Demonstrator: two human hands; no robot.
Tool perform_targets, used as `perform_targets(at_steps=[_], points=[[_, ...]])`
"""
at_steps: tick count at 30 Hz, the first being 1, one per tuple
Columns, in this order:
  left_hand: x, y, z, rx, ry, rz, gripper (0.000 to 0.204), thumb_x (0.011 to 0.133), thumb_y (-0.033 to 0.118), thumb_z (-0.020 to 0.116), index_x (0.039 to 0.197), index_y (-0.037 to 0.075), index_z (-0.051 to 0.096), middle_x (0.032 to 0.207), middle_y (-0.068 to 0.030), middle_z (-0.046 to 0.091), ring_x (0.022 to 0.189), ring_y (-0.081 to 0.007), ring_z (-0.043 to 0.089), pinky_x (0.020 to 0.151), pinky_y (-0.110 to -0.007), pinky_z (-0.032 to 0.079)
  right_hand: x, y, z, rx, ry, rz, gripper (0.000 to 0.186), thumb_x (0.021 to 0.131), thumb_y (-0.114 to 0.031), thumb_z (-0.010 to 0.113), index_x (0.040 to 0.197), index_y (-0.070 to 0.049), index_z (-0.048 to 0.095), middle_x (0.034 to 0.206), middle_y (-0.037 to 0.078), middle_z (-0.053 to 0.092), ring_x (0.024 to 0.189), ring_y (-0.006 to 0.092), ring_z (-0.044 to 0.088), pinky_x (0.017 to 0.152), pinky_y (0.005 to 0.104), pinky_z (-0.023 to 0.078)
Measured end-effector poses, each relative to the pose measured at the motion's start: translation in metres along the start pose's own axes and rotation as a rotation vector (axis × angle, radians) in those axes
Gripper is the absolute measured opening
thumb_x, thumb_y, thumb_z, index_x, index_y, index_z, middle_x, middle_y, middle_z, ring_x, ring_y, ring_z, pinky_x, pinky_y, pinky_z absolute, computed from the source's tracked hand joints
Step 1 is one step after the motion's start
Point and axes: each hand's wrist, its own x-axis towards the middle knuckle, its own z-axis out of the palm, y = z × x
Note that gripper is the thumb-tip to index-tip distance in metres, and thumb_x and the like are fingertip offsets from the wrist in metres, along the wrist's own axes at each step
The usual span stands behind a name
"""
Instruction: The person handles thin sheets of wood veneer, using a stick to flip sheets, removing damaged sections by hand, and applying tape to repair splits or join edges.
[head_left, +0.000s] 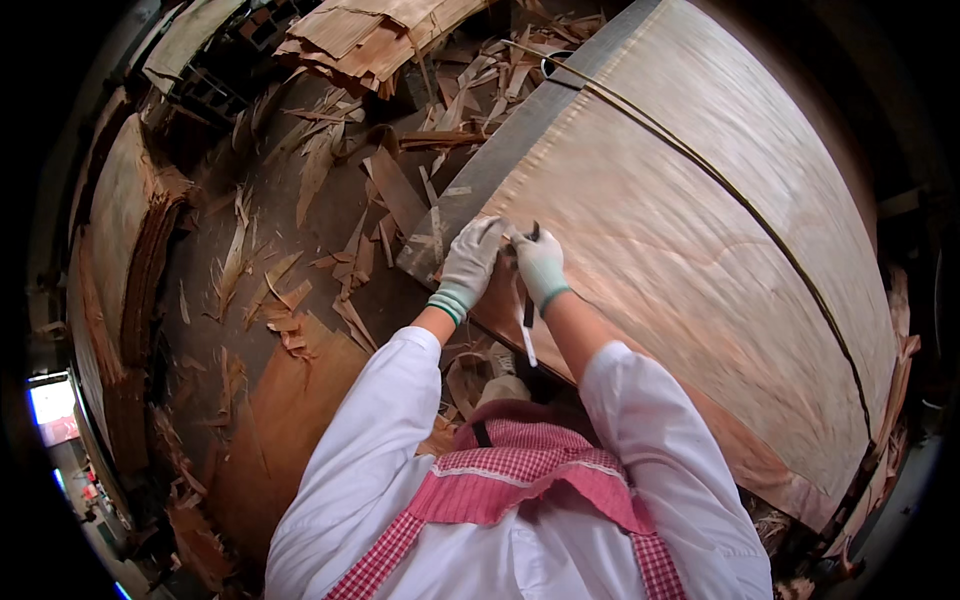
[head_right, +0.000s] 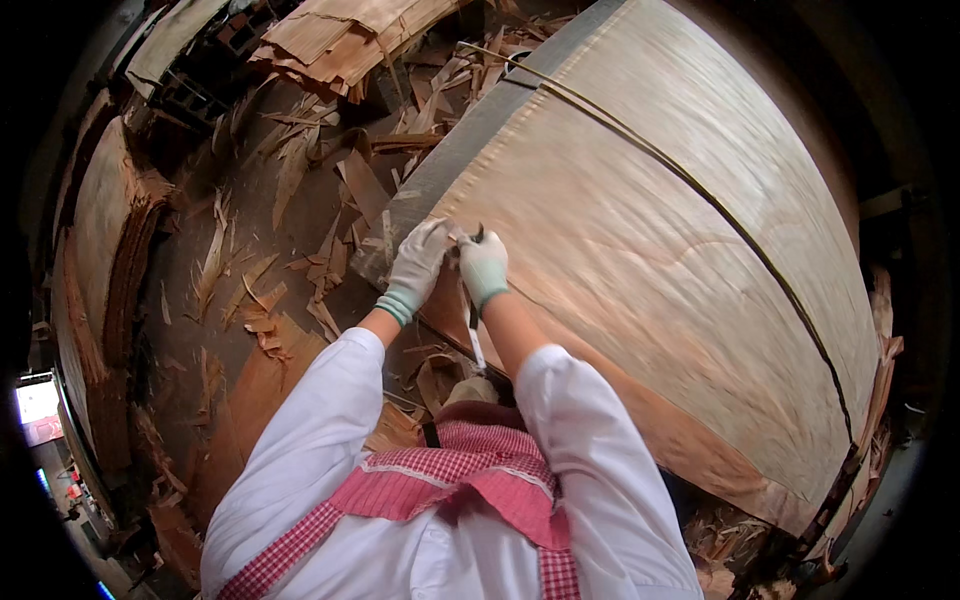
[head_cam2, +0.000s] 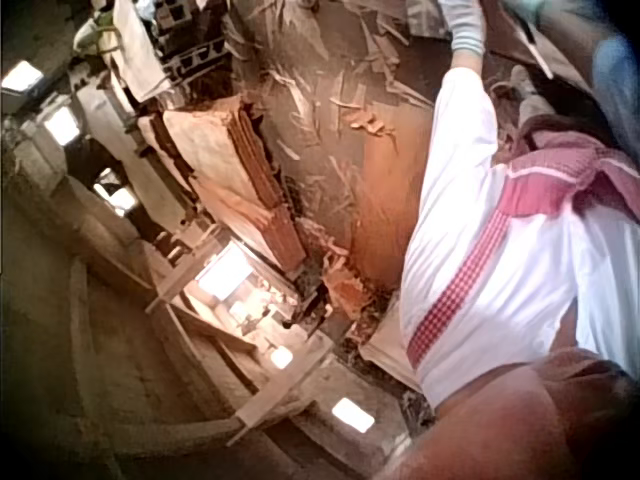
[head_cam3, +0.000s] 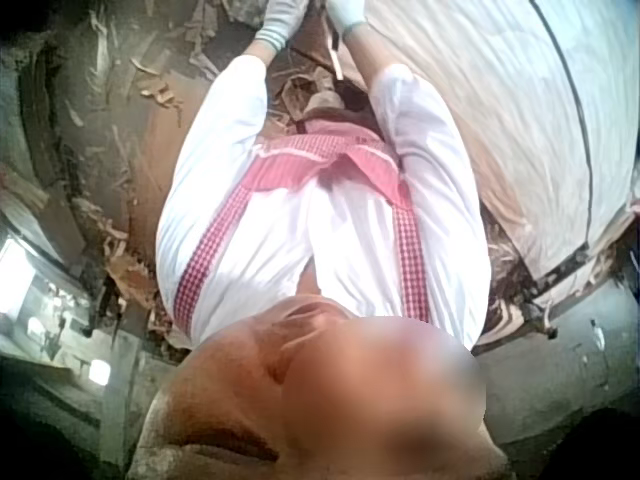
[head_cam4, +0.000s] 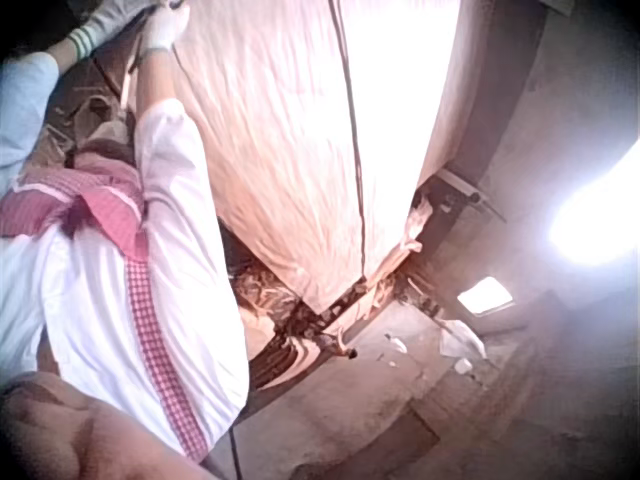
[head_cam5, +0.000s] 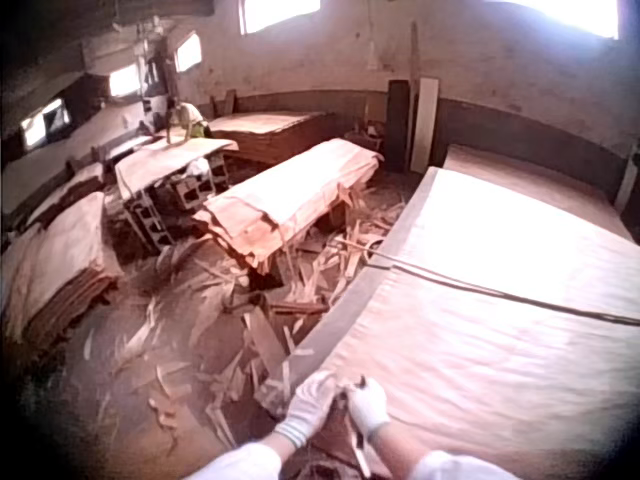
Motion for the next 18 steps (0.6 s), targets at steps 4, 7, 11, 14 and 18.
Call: perform_targets(at_steps=[4,7,11,14,18], points=[[-0.005,-0.002,-0.002,0.119,-0.015,0.040,0.027,0.087,0.016,0.054,0.113,0.009,0.060,0.124,-0.0116,0.056,0.120,-0.0296,0.051,0.103,-0.040,0.039,0.008,-0.013,0.013,-0.733,0.115,-0.115,0.034,0.084,-0.028,0.066,0.086,0.006,0.065,0.076,0.019,0.068,0.063,0.0255,0.068,0.059,0.0365,0.053],[-0.005,0.005,0.001,0.215,-0.047,-0.043,0.026,0.087,0.025,0.058,0.105,0.007,0.059,0.123,-0.0135,0.056,0.121,-0.0288,0.050,0.106,-0.040,0.037,-0.001,0.001,-0.008,-0.881,0.035,-0.130,0.037,0.083,-0.028,0.065,0.092,0.007,0.066,0.076,0.019,0.068,0.064,0.0264,0.068,0.061,0.0368,0.053],[-0.002,0.028,0.012,0.213,-0.110,-0.165,0.050,0.080,0.031,0.066,0.118,0.002,0.052,0.130,-0.0160,0.048,0.128,-0.0311,0.041,0.111,-0.045,0.029,-0.032,0.019,-0.025,-0.564,0.025,-0.110,0.034,0.086,-0.024,0.066,0.101,0.006,0.062,0.071,0.014,0.066,0.058,0.0199,0.065,0.054,0.0320,0.051],[0.000,0.025,0.020,0.269,-0.156,-0.188,0.047,0.085,0.026,0.058,0.123,0.001,0.049,0.130,-0.0204,0.045,0.125,-0.0372,0.040,0.109,-0.046,0.031,-0.024,0.011,-0.052,-0.800,0.018,-0.581,0.027,0.082,-0.025,0.067,0.089,0.001,0.065,0.081,0.022,0.067,0.075,0.0367,0.067,0.066,0.0427,0.053],[-0.007,0.018,0.006,0.349,-0.112,-0.126,0.055,0.080,0.036,0.067,0.121,0.003,0.050,0.127,-0.0189,0.049,0.118,-0.0346,0.046,0.105,-0.044,0.034,-0.063,-0.013,-0.101,-0.675,-0.149,-0.325,0.027,0.084,-0.025,0.068,0.081,0.001,0.061,0.071,0.015,0.066,0.061,0.0261,0.063,0.058,0.0369,0.050]])
